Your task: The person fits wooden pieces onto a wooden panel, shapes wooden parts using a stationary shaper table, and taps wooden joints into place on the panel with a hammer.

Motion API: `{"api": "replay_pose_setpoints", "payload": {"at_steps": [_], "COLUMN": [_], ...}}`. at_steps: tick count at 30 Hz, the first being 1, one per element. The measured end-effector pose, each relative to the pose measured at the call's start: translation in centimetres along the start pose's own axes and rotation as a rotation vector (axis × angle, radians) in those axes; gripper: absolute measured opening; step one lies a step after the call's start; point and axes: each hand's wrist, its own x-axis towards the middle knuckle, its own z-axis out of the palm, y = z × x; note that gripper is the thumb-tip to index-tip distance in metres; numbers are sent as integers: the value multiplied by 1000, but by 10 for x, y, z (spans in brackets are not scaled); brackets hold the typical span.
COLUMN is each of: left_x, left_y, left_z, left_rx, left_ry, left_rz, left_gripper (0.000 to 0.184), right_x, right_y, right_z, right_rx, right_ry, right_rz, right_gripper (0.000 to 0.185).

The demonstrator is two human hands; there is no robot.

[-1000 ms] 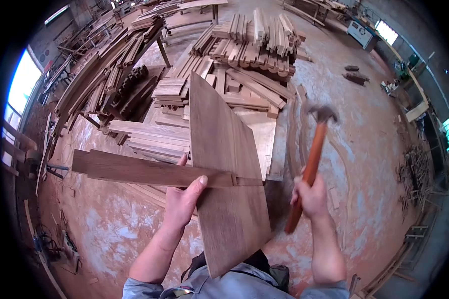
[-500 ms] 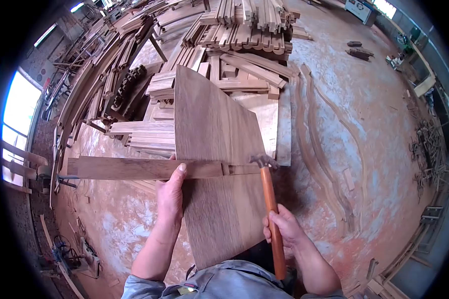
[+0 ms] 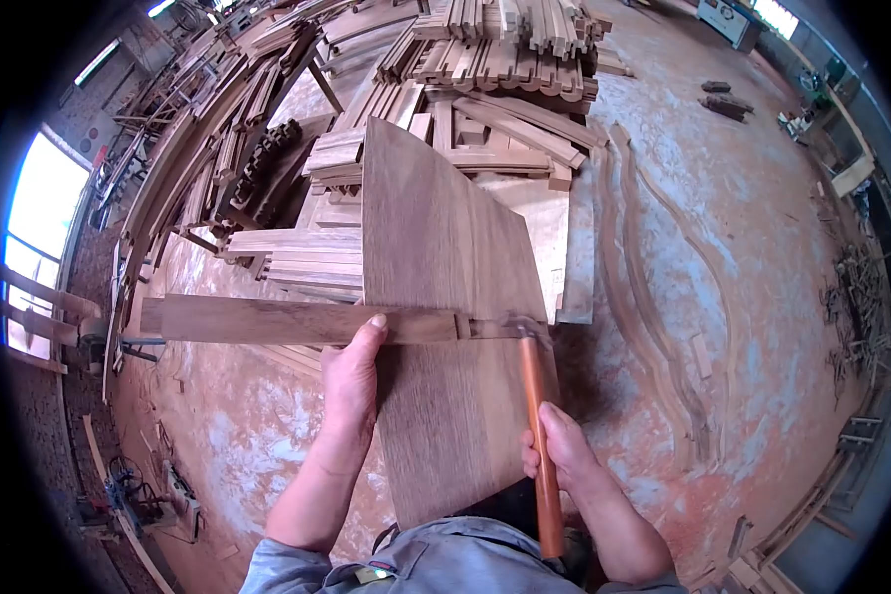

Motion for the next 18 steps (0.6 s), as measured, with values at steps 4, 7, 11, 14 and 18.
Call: {"api": "replay_pose_setpoints", "payload": {"at_steps": [4, 7, 11, 14, 18], "left_x": [2, 0, 0, -5, 2], "left_y": [3, 0, 3, 14, 1], "left_z": [0, -2, -1, 1, 2], "left_rx": [5, 21, 56, 79, 52], "left_ry": [14, 14, 3, 10, -6], "left_rz": [2, -19, -18, -61, -2], "left_gripper": [42, 40, 40, 39, 35], "right_x": [-20, -13, -13, -21, -7], "right_y": [-4, -5, -1, -5, -3], "right_z": [18, 8, 22, 27, 19], "right_rx": [-160, -89, -113, -143, -3], "right_ry": [-159, -96, 21, -117, 71], "right_rz": [62, 42, 11, 57, -10], "right_gripper": [25, 25, 23, 22, 22]}}
